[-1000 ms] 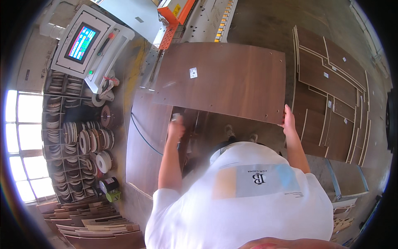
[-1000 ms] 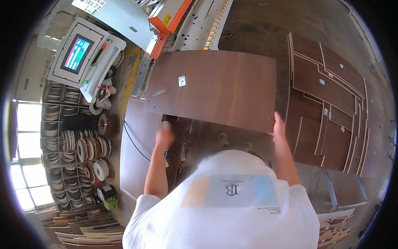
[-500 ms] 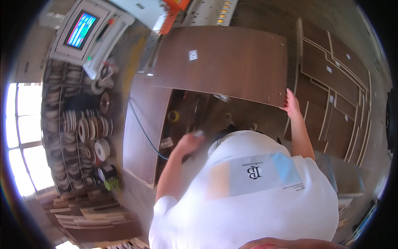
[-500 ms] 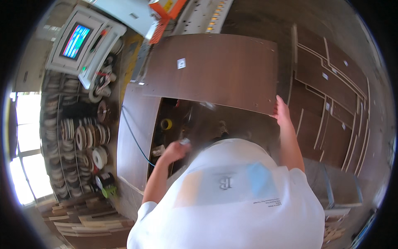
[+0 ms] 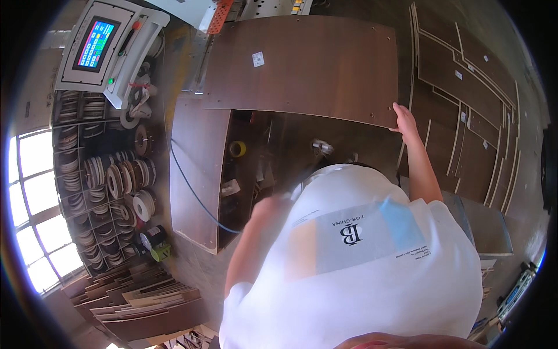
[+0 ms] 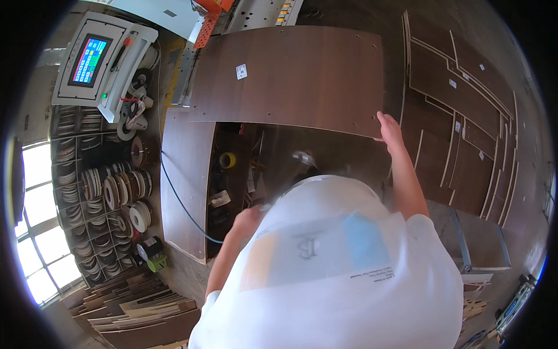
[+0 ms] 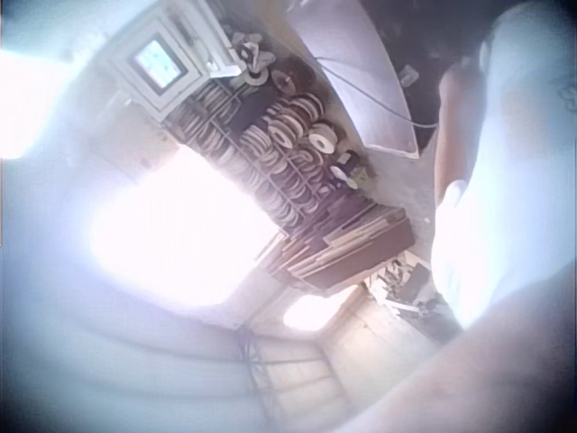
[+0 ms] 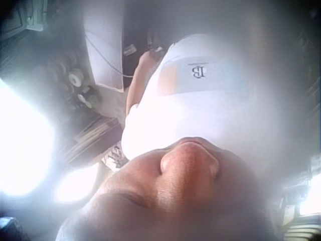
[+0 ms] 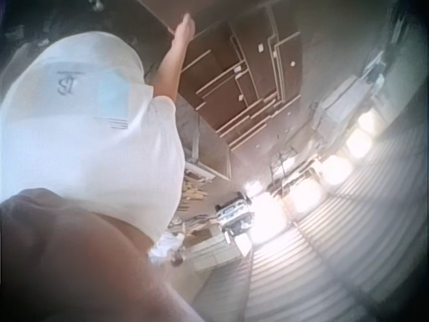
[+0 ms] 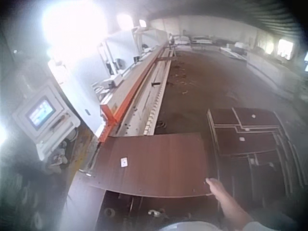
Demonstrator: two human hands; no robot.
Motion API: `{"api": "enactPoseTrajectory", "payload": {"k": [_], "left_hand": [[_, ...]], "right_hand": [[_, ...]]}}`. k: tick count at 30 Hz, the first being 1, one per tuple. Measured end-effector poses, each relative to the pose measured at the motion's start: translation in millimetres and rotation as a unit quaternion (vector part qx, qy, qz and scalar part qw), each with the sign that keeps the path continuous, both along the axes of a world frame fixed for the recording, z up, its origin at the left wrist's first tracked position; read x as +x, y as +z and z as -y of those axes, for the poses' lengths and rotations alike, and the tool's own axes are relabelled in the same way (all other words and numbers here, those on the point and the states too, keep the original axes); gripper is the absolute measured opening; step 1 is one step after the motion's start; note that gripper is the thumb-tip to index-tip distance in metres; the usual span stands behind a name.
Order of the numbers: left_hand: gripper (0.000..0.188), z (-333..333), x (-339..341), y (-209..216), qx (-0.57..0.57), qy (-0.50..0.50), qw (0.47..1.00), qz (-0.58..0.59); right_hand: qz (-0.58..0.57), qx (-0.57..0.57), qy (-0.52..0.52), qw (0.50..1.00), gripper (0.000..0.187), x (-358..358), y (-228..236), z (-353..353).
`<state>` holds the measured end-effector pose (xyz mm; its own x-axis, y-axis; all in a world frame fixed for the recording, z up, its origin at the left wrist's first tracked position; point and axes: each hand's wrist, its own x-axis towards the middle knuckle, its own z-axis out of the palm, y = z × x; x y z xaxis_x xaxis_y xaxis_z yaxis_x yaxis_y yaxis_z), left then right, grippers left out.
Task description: The person feeds wood panels one by one into an edge-banding machine, moving them from a stack to the machine intake and then back to the stack.
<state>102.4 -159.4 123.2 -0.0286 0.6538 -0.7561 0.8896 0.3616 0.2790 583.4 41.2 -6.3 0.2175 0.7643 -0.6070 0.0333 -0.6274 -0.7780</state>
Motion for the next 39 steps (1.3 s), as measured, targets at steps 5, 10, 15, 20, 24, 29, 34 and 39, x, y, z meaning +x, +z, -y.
{"api": "enactPoseTrajectory", "payload": {"k": [5, 10, 15, 20, 24, 29, 34, 39], "left_hand": [[0.043, -9, 16, 8, -0.035, -0.106, 0.994, 0.022], [0.049, -26, -72, -20, 0.061, 0.123, 0.988, -0.071], [0.047, -16, -195, -82, 0.209, 0.537, 0.816, 0.039], [0.043, -77, -169, -81, 0.204, 0.652, 0.696, 0.222], [0.041, -127, -119, -110, 0.177, 0.601, 0.711, 0.321], [0.040, -117, -44, -112, 0.056, 0.173, 0.952, 0.246], [0.028, -65, -52, -78, 0.078, -0.156, 0.969, 0.176], [0.046, -16, -148, -78, 0.027, 0.216, 0.969, 0.117]], "right_hand": [[0.030, -0.006, 0.007, 0.999, 0.044, -3, 10, -1], [0.079, -0.009, 0.000, 0.997, 0.046, -6, 14, 0], [0.035, -0.010, 0.001, 0.999, 0.044, -13, 4, -4], [-0.014, 0.018, -0.042, 0.999, 0.037, -20, 22, 1], [-0.088, 0.025, -0.018, 0.996, 0.034, -8, 33, -3], [-0.033, 0.004, -0.053, 0.998, 0.038, -28, 68, -3], [-0.057, -0.021, -0.038, 0.997, 0.045, -12, 37, 5], [-0.048, -0.062, -0.034, 0.996, 0.046, -26, 24, 10]]}}
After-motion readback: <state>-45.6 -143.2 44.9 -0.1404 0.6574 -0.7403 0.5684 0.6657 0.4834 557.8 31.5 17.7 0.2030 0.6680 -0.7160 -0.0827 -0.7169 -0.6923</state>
